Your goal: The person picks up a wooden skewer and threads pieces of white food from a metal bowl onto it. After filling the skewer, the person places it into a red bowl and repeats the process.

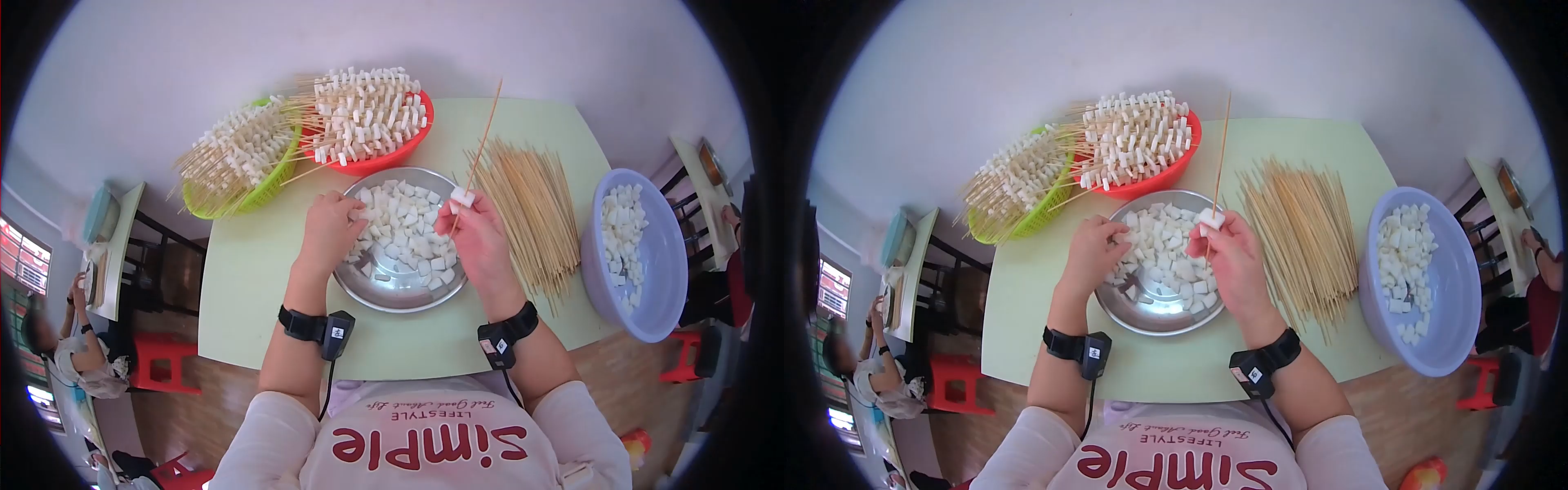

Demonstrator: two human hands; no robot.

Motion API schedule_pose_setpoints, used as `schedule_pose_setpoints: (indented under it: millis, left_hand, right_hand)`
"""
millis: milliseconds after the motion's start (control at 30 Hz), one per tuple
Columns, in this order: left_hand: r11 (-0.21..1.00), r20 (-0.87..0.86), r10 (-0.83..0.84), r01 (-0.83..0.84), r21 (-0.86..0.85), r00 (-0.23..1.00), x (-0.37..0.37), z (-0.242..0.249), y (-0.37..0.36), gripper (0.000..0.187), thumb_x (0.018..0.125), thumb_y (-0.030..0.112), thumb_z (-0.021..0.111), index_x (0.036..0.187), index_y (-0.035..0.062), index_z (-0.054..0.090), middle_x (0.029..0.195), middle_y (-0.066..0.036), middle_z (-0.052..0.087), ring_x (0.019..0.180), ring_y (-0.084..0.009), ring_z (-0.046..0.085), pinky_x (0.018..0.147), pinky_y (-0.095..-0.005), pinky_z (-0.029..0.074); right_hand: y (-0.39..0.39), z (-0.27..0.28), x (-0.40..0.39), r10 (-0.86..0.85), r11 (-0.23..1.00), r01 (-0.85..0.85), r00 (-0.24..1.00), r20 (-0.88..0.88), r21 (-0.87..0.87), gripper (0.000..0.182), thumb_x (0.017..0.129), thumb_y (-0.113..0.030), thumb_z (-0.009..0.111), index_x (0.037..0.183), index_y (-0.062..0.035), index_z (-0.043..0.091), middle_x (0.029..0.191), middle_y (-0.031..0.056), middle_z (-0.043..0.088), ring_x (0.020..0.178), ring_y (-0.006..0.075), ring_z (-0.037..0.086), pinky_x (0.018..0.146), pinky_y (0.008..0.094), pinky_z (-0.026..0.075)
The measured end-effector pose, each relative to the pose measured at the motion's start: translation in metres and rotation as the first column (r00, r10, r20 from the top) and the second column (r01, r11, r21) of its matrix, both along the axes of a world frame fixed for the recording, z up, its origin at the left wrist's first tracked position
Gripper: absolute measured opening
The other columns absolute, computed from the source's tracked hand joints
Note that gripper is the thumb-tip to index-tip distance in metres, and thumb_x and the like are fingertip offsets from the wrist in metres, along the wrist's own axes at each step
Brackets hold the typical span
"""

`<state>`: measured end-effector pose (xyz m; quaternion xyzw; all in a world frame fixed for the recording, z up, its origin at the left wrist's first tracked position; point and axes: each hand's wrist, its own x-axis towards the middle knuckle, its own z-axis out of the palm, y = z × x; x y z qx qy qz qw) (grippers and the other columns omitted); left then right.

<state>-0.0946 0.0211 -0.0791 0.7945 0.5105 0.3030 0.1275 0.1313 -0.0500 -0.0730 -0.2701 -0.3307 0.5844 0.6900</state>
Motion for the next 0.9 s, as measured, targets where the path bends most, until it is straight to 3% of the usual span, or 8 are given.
schedule_pose_setpoints:
  millis: [33, 167, 300, 467, 600, 700, 767, 900]
  left_hand:
    - [0.997, -0.12, -0.029, 0.037, 0.065, 0.992, 0.002, -0.001, -0.002, 0.021, 0.07, 0.008, 0.072, 0.091, 0.005, 0.068, 0.089, -0.012, 0.061, 0.085, -0.0284, 0.057, 0.076, -0.036, 0.047]
    - [0.99, -0.148, -0.044, 0.064, 0.129, 0.988, 0.005, -0.005, -0.003, 0.023, 0.065, 0.008, 0.074, 0.087, 0.0043, 0.068, 0.086, -0.012, 0.059, 0.086, -0.0304, 0.055, 0.075, -0.0392, 0.046]
    - [0.997, -0.05, 0.024, -0.02, 0.074, 0.998, 0.008, -0.009, -0.005, 0.021, 0.063, 0.005, 0.074, 0.082, 0.0033, 0.065, 0.085, -0.012, 0.057, 0.084, -0.0299, 0.055, 0.074, -0.0379, 0.046]
    - [0.993, -0.031, 0.011, -0.008, 0.116, 0.999, 0.011, -0.01, -0.007, 0.022, 0.061, 0.003, 0.074, 0.079, 0.003, 0.061, 0.082, -0.011, 0.057, 0.082, -0.0304, 0.054, 0.074, -0.0397, 0.044]
    - [0.994, -0.025, 0.041, -0.038, 0.103, 0.999, 0.009, -0.014, -0.009, 0.024, 0.061, 0.004, 0.075, 0.08, 0.0044, 0.06, 0.083, -0.011, 0.056, 0.082, -0.0308, 0.054, 0.074, -0.04, 0.043]
    - [0.984, -0.055, -0.006, 0.016, 0.175, 0.998, 0.008, -0.013, -0.004, 0.025, 0.064, 0.009, 0.074, 0.083, 0.0039, 0.06, 0.083, -0.012, 0.057, 0.081, -0.0306, 0.054, 0.072, -0.0391, 0.044]
    - [0.991, -0.069, -0.028, 0.036, 0.126, 0.997, 0.007, -0.005, -0.007, 0.023, 0.068, 0.01, 0.073, 0.087, 0.0041, 0.061, 0.081, -0.011, 0.058, 0.08, -0.0294, 0.055, 0.072, -0.0392, 0.045]
    - [0.996, 0.166, 0.06, -0.07, 0.057, 0.984, 0.003, -0.013, 0.007, 0.022, 0.075, 0.011, 0.068, 0.096, 0.0054, 0.063, 0.081, -0.012, 0.06, 0.077, -0.0277, 0.058, 0.07, -0.0387, 0.047]
  right_hand:
    - [0.0, -0.002, 0.002, -0.002, 1.0, 0.002, 1.0, -0.001, 0.004, 0.01, 0.091, -0.012, 0.052, 0.097, -0.0038, 0.056, 0.085, 0.0051, 0.06, 0.073, 0.0122, 0.057, 0.064, 0.0258, 0.043]
    - [0.0, -0.008, 0.001, -0.013, 0.999, 0.015, 0.999, 0.029, -0.052, 0.003, 0.086, -0.008, 0.057, 0.087, -0.005, 0.057, 0.075, 0.0034, 0.059, 0.059, 0.0102, 0.055, 0.054, 0.0221, 0.043]
    - [-0.001, -0.02, -0.004, 0.057, 0.995, -0.035, 0.97, 0.236, -0.099, 0.015, 0.083, -0.002, 0.059, 0.098, -0.0039, 0.055, 0.076, 0.0023, 0.057, 0.062, 0.0085, 0.055, 0.052, 0.021, 0.04]
    - [-0.008, -0.008, -0.008, 0.121, 0.993, -0.117, 0.963, 0.242, -0.033, 0.045, 0.085, -0.001, 0.054, 0.128, -0.0071, 0.044, 0.092, 0.0043, 0.056, 0.066, 0.0092, 0.057, 0.053, 0.0195, 0.041]
    - [-0.006, -0.008, -0.005, 0.186, 0.981, -0.165, 0.949, 0.255, -0.102, 0.05, 0.086, -0.003, 0.051, 0.134, -0.0074, 0.04, 0.099, 0.0054, 0.056, 0.066, 0.0091, 0.058, 0.052, 0.0187, 0.04]
    - [-0.003, -0.008, -0.007, 0.203, 0.975, -0.171, 0.943, 0.265, -0.139, 0.038, 0.09, -0.011, 0.051, 0.128, -0.0057, 0.046, 0.097, 0.0046, 0.057, 0.066, 0.0083, 0.058, 0.051, 0.0187, 0.04]
    - [-0.002, -0.007, -0.005, 0.192, 0.971, -0.132, 0.924, 0.329, -0.198, 0.023, 0.093, -0.019, 0.052, 0.111, -0.0038, 0.056, 0.091, 0.0029, 0.059, 0.066, 0.0081, 0.057, 0.05, 0.0192, 0.039]
    - [0.0, -0.019, -0.004, 0.164, 0.976, -0.106, 0.931, 0.325, -0.19, 0.022, 0.095, -0.025, 0.051, 0.094, -0.0042, 0.059, 0.084, 0.0013, 0.059, 0.066, 0.0076, 0.057, 0.051, 0.0191, 0.039]
